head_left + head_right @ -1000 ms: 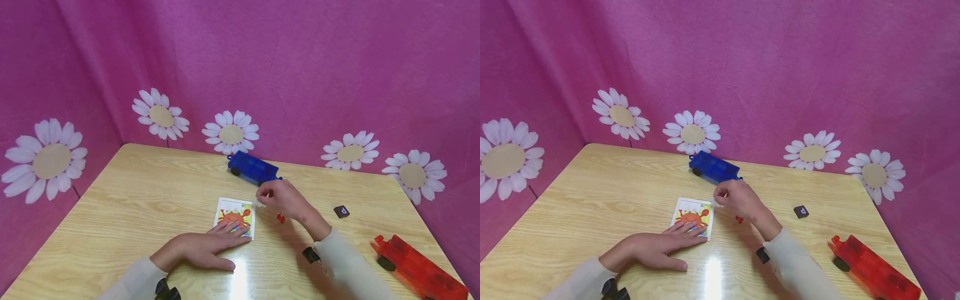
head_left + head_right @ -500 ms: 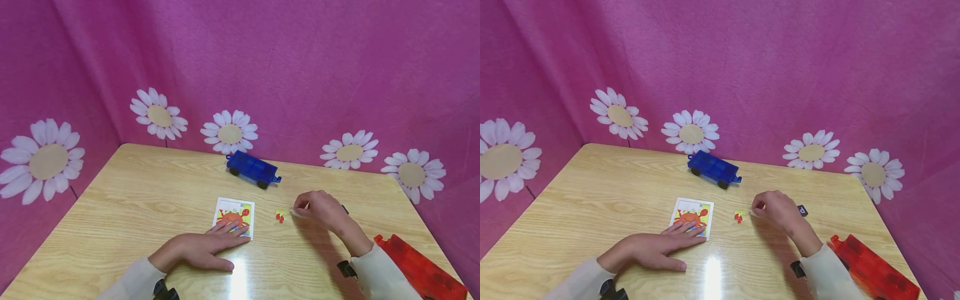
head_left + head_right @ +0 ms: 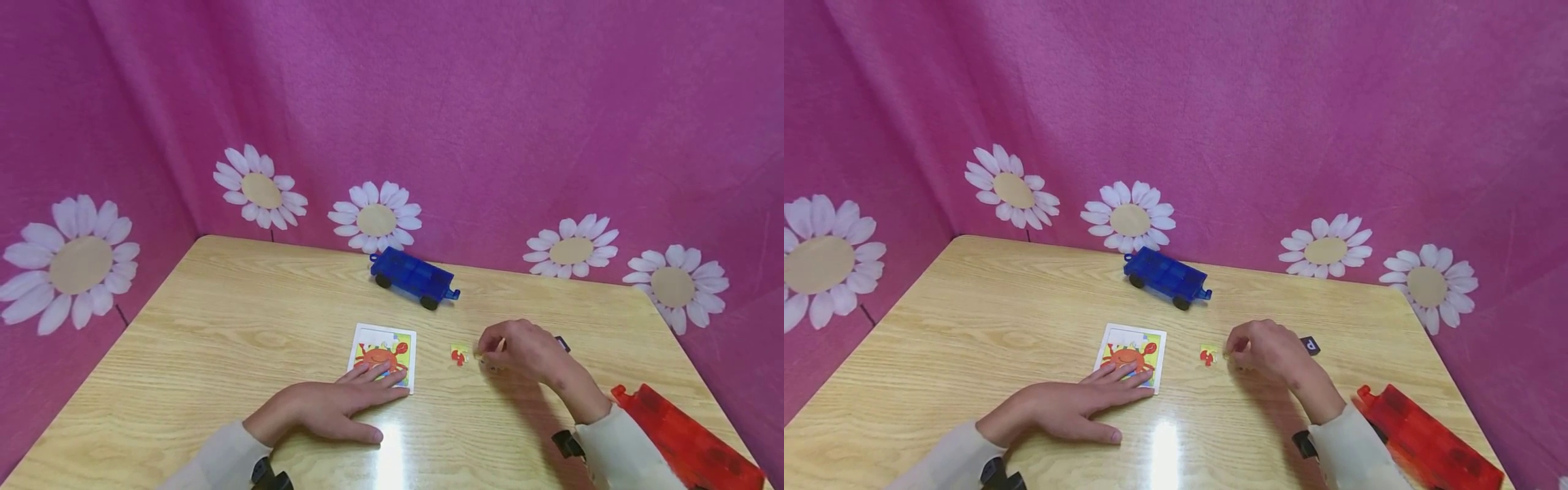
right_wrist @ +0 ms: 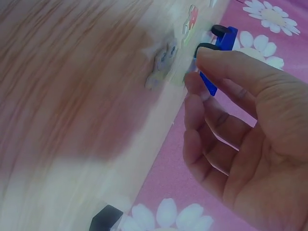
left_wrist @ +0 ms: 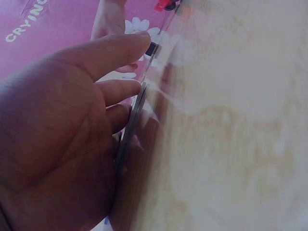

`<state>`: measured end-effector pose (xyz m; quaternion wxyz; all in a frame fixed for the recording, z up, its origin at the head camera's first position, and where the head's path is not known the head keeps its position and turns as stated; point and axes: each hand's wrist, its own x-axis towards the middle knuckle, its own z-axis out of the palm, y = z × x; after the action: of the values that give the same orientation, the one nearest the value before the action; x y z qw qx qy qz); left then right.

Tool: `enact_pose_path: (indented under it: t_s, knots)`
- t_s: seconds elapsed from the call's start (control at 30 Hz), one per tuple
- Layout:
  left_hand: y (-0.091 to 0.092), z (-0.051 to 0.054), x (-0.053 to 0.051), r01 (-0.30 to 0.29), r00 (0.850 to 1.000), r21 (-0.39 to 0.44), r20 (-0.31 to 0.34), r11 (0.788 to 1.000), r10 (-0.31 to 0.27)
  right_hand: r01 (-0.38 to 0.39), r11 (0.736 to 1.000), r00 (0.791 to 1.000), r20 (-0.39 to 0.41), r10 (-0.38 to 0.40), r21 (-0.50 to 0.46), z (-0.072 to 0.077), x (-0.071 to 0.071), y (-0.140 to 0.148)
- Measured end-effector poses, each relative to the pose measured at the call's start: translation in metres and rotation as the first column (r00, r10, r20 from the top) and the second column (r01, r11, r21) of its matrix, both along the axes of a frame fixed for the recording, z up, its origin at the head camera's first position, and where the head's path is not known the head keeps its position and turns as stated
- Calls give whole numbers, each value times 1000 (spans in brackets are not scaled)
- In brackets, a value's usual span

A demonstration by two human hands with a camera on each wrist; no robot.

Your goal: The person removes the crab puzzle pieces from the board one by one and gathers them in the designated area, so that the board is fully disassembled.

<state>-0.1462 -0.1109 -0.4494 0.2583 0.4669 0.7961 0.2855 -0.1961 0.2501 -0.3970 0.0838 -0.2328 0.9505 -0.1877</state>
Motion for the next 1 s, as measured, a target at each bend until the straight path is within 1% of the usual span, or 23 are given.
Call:
enact_pose_path:
  t_s: [0.13, 0.23, 0.37, 0.43, 0.53, 0.6, 0.63, 0.83, 1.0]
  knots:
    - [-1, 1, 0, -9, 1000, -13, 27, 1000, 9, -36, 999, 999, -28, 35, -32, -3, 0, -8]
    - [-1, 1, 1, -22, 999, -24, 49, 999, 23, -73, 995, 997, -35, 71, -62, -5, -3, -22]
    - [-2, 1, 1, -18, 999, -19, 32, 1000, 18, -128, 988, 992, -26, 127, -86, -9, -10, -49]
    - [-1, 1, 2, -7, 1000, -11, 9, 1000, 7, -185, 978, 982, -49, 181, -91, -11, -14, -62]
    - [-1, 1, 2, 3, 1000, 2, -16, 1000, -2, -279, 956, 957, -109, 269, -87, -14, -19, -81]
    - [0, 1, 1, 7, 1000, 3, -28, 1000, -7, -322, 943, 942, -128, 310, -86, -16, -22, -90]
    - [0, 1, 1, 7, 1000, 1, -28, 1000, -7, -334, 939, 938, -131, 322, -86, -17, -23, -94]
    - [0, 1, 0, 6, 1000, -6, -27, 1000, -6, -327, 943, 943, -80, 322, -56, -22, -25, -109]
    - [0, 1, 0, 13, 999, 2, -47, 1000, -13, -319, 947, 947, -56, 317, -36, -22, -24, -113]
